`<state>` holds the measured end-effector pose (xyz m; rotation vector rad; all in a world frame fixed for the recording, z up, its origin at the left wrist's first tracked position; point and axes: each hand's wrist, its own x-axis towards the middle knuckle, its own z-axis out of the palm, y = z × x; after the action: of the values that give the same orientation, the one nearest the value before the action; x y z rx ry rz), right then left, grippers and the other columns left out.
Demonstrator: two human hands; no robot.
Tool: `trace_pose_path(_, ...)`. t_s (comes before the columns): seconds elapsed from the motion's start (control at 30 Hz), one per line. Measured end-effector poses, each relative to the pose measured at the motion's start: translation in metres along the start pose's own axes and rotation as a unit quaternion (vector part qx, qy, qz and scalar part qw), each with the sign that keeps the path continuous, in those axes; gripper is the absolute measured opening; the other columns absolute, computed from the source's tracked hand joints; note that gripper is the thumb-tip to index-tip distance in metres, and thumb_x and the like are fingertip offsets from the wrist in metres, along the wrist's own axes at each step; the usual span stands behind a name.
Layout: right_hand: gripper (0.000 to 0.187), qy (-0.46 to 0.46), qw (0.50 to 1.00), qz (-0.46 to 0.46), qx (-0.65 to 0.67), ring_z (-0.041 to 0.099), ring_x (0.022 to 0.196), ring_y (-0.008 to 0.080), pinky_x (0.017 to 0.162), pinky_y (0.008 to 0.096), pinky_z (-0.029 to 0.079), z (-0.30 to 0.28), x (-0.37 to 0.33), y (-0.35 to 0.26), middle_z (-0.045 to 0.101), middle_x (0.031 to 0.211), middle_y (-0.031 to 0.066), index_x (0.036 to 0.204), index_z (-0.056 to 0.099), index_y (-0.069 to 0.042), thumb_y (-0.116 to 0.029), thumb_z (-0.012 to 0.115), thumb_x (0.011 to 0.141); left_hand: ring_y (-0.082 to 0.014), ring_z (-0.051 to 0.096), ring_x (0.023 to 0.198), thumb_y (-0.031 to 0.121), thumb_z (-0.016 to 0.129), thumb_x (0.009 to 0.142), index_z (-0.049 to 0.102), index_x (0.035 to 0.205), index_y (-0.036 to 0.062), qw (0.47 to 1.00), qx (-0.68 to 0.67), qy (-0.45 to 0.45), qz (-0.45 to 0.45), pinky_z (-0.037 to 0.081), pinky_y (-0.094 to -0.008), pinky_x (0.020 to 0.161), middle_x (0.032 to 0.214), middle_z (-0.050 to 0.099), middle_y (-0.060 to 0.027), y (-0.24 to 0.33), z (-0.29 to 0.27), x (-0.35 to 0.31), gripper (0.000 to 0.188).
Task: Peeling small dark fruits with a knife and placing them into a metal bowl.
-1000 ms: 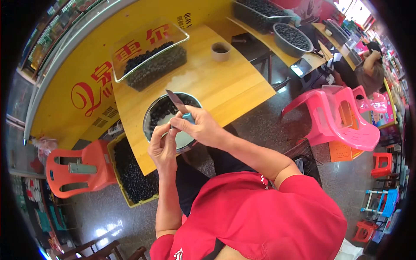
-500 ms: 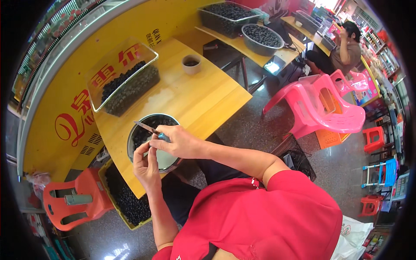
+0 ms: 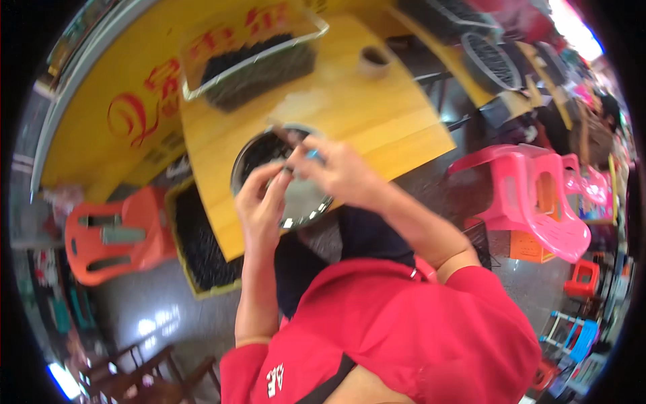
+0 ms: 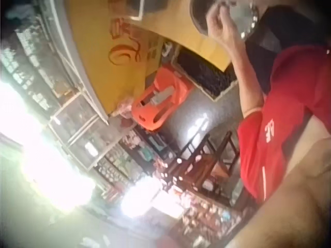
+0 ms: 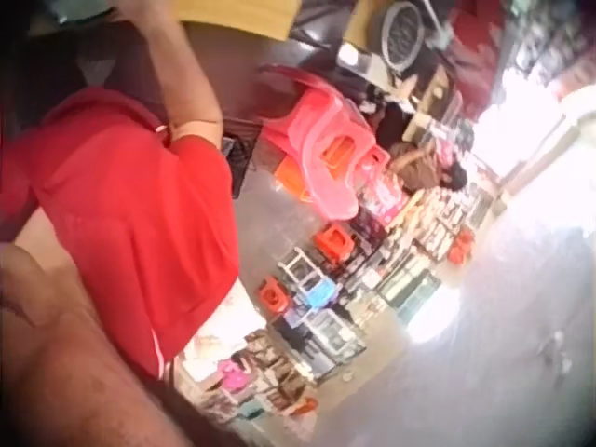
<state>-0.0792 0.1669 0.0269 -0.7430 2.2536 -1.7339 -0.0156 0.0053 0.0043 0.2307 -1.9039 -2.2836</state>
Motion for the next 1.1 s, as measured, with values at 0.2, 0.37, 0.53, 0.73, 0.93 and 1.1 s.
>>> trace_pose_path(0.2, 0.017, 0.056, 0.988, -0.102, -0.099, 0.065, 0.08, 0.0227, 0.07, 0.0315, 0.05, -0.001, -0.007, -0.004, 0.066, 0.091, 0.0146, 0.104, 0.06, 0.002, -0.011, 0.058, 0.092, -0.0007, 0.037, 0.048, 0.012, 0.061, 0.094, 0.059, 0.106, 0.0029, 0.984, -0.176, -0.035, 0.001, 0.026, -0.0157, 0.041, 0.085, 0.066, -0.0079, -0.004, -0.001, 0.01, 0.015)
trace_pose_path(0.37, 0.016, 0.056, 0.963, -0.184, -0.19, 0.061, 0.075, 0.0336, 0.063, 0.0372, 0.049, 0.011, -0.014, 0.003, 0.062, 0.088, 0.0147, 0.104, 0.059, 0.001, -0.004, 0.061, 0.088, -0.0008, 0.037, 0.048, 0.013, 0.061, 0.094, 0.057, 0.106, 0.0032, 0.984, -0.171, -0.045, 0.002, 0.026, -0.0157, 0.041, 0.083, 0.064, -0.0053, -0.007, -0.001, 0.006, 0.016)
trace_pose_path(0.53, 0.017, 0.076, 0.956, -0.196, -0.204, 0.061, 0.074, 0.033, 0.061, 0.038, 0.049, 0.013, -0.015, 0.004, 0.061, 0.086, 0.0136, 0.102, 0.059, 0.0, -0.002, 0.062, 0.085, -0.0017, 0.036, 0.048, 0.015, 0.059, 0.096, 0.057, 0.106, 0.004, 0.987, -0.155, -0.05, 0.001, 0.026, -0.0164, 0.042, 0.075, 0.056, -0.0013, -0.005, 0.004, 0.003, 0.016)
trace_pose_path(0.73, 0.019, 0.086, 0.948, -0.204, -0.229, 0.061, 0.072, 0.0308, 0.059, 0.037, 0.049, 0.012, -0.014, 0.008, 0.061, 0.084, 0.0117, 0.102, 0.06, -0.002, 0.0, 0.063, 0.083, -0.0015, 0.036, 0.049, 0.017, 0.061, 0.094, 0.056, 0.103, 0.0035, 0.982, -0.177, -0.064, 0.002, 0.025, -0.0161, 0.042, 0.081, 0.057, -0.0019, -0.006, 0.006, 0.002, 0.017)
trace_pose_path(0.93, 0.019, 0.097, 0.94, -0.222, -0.24, 0.061, 0.07, 0.0293, 0.058, 0.0365, 0.049, 0.012, -0.013, 0.008, 0.059, 0.081, 0.0108, 0.101, 0.06, -0.002, 0.0, 0.063, 0.083, -0.0028, 0.035, 0.048, 0.016, 0.059, 0.095, 0.055, 0.101, 0.0025, 0.962, -0.258, -0.082, -0.04, 0.028, -0.0172, 0.043, 0.084, 0.057, -0.0041, -0.005, 0.008, -0.003, 0.015)
trace_pose_path(1.1, 0.019, 0.095, 0.933, -0.232, -0.259, 0.06, 0.068, 0.0285, 0.058, 0.0361, 0.048, 0.012, -0.015, 0.001, 0.058, 0.079, 0.0101, 0.101, 0.06, -0.002, -0.001, 0.064, 0.082, -0.0029, 0.035, 0.047, 0.016, 0.059, 0.095, 0.055, 0.104, 0.0025, 0.964, -0.252, -0.085, -0.03, 0.027, -0.0176, 0.043, 0.083, 0.056, -0.0039, -0.006, 0.006, -0.003, 0.017)
